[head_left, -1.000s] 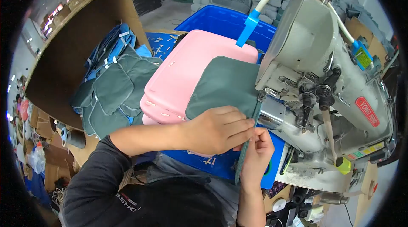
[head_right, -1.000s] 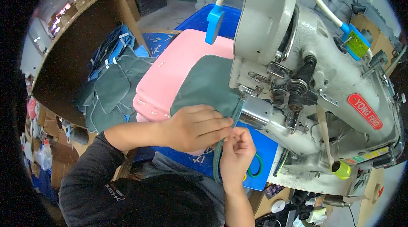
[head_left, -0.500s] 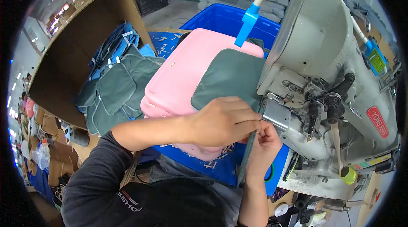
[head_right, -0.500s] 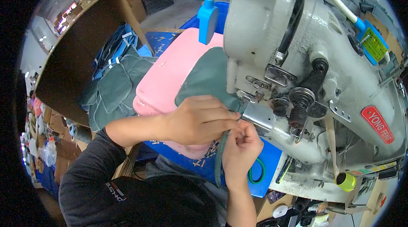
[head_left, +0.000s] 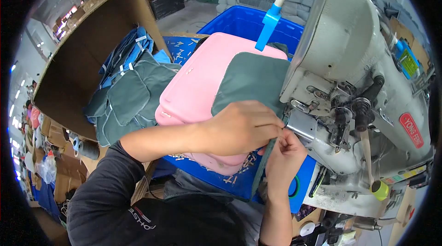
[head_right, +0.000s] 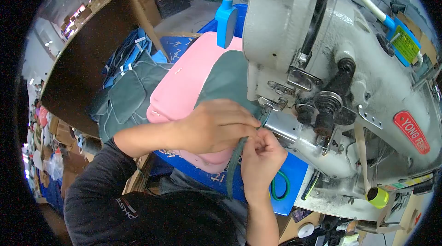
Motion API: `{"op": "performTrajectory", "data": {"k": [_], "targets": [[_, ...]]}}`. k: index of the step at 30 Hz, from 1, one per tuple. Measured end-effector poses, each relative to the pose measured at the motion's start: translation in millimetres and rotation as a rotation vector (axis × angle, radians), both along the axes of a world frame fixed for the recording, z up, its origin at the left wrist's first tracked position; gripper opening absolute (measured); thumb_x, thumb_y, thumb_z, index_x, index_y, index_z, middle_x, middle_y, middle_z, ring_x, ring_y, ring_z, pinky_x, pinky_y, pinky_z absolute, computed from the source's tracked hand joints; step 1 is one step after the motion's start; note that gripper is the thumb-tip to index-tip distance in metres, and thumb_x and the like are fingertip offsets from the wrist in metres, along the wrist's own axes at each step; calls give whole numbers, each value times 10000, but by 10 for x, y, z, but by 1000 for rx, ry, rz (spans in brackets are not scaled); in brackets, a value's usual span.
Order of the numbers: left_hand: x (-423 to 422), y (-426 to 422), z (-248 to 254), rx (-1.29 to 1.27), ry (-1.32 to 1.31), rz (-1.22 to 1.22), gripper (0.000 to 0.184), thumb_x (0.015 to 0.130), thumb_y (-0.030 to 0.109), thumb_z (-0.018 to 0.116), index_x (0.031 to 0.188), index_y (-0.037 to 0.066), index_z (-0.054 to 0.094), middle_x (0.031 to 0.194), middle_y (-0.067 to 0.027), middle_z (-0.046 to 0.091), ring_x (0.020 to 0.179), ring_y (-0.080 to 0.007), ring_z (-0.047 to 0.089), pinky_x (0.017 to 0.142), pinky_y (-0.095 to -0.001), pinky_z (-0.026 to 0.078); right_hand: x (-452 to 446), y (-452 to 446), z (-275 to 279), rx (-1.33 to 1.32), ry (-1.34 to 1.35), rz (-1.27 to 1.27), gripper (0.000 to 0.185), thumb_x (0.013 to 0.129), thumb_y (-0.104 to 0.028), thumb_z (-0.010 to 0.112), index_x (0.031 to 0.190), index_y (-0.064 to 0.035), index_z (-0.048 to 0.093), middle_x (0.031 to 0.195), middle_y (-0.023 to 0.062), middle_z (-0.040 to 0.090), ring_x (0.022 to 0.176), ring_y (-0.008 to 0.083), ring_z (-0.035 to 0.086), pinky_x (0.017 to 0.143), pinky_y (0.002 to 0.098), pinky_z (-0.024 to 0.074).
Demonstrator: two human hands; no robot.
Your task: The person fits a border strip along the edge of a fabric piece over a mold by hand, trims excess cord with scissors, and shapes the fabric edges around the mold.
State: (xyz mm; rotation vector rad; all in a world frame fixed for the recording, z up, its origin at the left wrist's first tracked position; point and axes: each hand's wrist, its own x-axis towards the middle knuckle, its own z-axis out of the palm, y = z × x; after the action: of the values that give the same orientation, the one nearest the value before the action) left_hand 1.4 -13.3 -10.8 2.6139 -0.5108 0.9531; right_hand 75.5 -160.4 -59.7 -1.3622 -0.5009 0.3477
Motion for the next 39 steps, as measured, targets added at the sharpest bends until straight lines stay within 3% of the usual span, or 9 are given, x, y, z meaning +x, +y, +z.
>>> {"op": "performTrajectory", "data": {"k": [6,8,11,14,16,20,25,31,39], "targets": [[-13,53,147,-472,316,47,284,723,-47,694,984,63,724,1090,-94,731,953,-264,713,812,-373,568,-63,96,-90,-70,-8,56,121,903,40,636,787,70,644,650,-31,571,622,18,481,514,213,380],[22,82,96,-369,220,0,267,728,-49,695,971,55,727,1054,-96,740,919,-260,716,787,-370,567,-39,115,-125,-99,-35,53,160,905,28,642,750,68,629,639,-34,564,630,21,482,518,217,384],[25,108,44,-147,128,-39,256,735,-1,715,986,51,719,1086,-89,730,940,-255,707,790,-371,560,-23,92,-230,-79,-164,100,152,921,73,546,872,48,687,680,17,647,564,81,605,517,211,476],[16,86,22,38,58,-40,261,741,55,722,1002,48,709,1113,-93,714,961,-264,695,801,-373,554,-56,112,-189,62,-82,100,167,931,69,532,873,42,687,667,15,637,547,81,596,497,214,462],[47,90,-3,88,23,-45,272,743,87,718,1012,46,703,1128,-97,703,974,-275,687,813,-375,550,-22,62,-157,4,-87,96,169,941,59,532,877,36,687,655,8,626,533,72,581,485,212,447],[29,45,25,62,3,-34,329,735,70,708,1064,48,712,1119,-104,702,962,-280,689,792,-374,558,45,-32,-74,-66,-118,66,142,941,64,578,822,38,652,641,-41,566,581,1,481,499,183,369],[-31,15,14,-55,6,-26,406,715,40,711,1121,50,720,1114,-103,705,945,-282,700,776,-376,573,71,-106,138,-34,3,119,151,950,47,579,833,17,670,649,0,632,520,30,538,450,198,418],[-71,57,113,-256,129,-20,368,713,-44,673,1069,32,724,1131,-122,726,964,-304,716,811,-390,579,36,-71,204,-50,78,81,188,986,-49,619,824,18,688,660,20,669,506,27,538,457,200,424],[-43,51,189,-399,200,15,219,834,14,716,1053,5,716,1093,-143,730,945,-325,722,804,-387,576,14,-27,152,-133,-88,78,257,1033,-125,576,836,22,651,664,17,625,507,50,552,459,203,420]]}}
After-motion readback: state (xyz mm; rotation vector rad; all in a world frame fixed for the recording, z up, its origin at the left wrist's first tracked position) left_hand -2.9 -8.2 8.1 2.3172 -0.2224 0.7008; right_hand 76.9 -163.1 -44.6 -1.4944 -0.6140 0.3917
